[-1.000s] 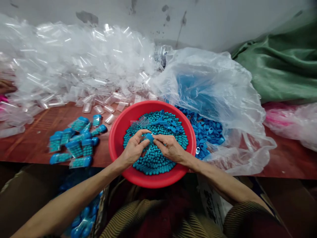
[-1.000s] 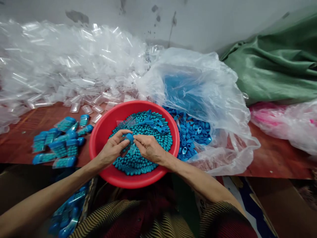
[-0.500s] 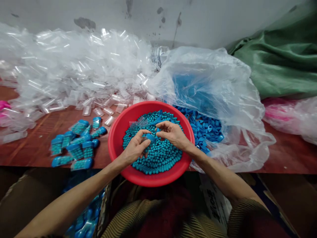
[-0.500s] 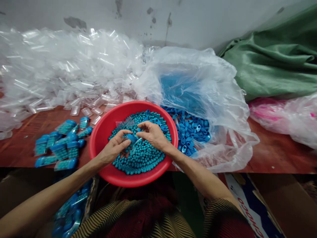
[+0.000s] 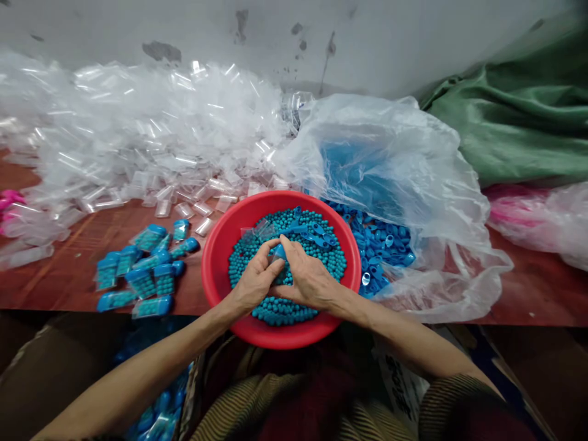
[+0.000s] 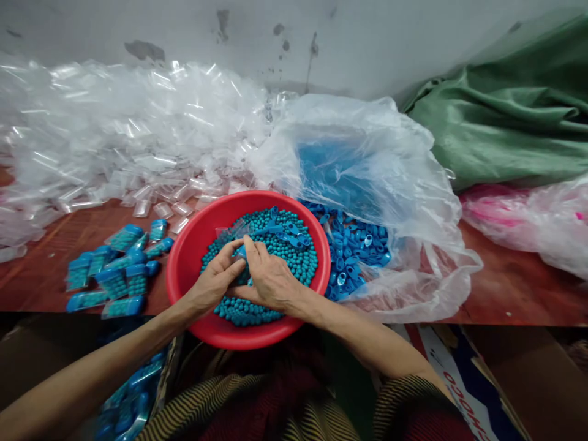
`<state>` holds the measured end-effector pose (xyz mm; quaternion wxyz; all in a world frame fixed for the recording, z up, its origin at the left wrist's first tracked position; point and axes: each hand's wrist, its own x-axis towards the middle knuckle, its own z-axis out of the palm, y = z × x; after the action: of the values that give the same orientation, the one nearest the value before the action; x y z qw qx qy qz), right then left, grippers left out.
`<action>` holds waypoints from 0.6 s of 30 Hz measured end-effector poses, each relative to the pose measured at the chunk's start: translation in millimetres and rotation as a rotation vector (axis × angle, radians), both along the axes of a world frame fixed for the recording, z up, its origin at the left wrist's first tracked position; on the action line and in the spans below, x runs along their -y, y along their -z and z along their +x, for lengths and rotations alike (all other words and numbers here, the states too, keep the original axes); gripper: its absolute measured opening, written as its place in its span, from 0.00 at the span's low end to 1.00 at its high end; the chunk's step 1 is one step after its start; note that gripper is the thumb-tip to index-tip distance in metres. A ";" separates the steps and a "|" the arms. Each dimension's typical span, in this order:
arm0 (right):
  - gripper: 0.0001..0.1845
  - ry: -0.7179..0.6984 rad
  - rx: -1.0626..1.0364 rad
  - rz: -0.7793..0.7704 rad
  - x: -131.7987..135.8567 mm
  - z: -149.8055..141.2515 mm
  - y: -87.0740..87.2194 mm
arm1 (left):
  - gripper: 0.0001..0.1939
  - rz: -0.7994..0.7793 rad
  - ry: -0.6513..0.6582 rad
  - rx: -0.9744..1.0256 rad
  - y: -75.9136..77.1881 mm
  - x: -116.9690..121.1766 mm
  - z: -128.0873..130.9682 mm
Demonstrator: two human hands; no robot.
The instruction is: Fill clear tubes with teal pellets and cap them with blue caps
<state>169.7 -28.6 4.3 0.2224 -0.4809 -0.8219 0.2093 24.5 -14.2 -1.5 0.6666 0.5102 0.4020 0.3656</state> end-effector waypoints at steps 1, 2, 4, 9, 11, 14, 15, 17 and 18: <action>0.49 0.010 0.007 0.014 0.6 -1.0 -0.4 | 0.23 0.000 -0.006 0.004 -0.7 0.8 1.0; 0.48 0.015 0.018 0.029 1.3 -2.0 -1.0 | 0.22 -0.002 -0.018 0.006 -1.8 2.0 2.2; 0.46 0.028 0.058 0.057 2.8 -4.2 -2.1 | 0.19 -0.003 -0.053 0.011 -4.8 4.8 5.2; 0.45 0.061 0.202 0.070 8.1 -9.7 -1.6 | 0.12 0.034 -0.106 -0.023 -9.7 11.7 10.4; 0.45 0.061 0.238 0.041 10.2 -12.0 -0.7 | 0.11 0.042 -0.123 -0.088 -6.4 13.1 11.1; 0.46 0.051 0.244 -0.047 11.9 -15.2 0.2 | 0.08 0.076 -0.149 -0.203 2.4 11.8 9.9; 0.46 0.028 0.226 -0.083 11.6 -15.6 0.7 | 0.07 0.100 -0.142 -0.239 4.8 10.3 8.0; 0.47 -0.047 0.159 -0.142 9.4 -13.6 2.9 | 0.07 0.145 -0.102 -0.308 5.8 6.0 0.1; 0.49 -0.077 0.112 -0.162 7.3 -10.7 4.7 | 0.09 0.154 -0.078 -0.346 3.9 3.4 -6.5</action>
<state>158.9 -35.9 -0.3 0.1281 -0.4762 -0.8313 0.2564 18.0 -17.5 -5.4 0.5321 0.5990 0.5007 0.3277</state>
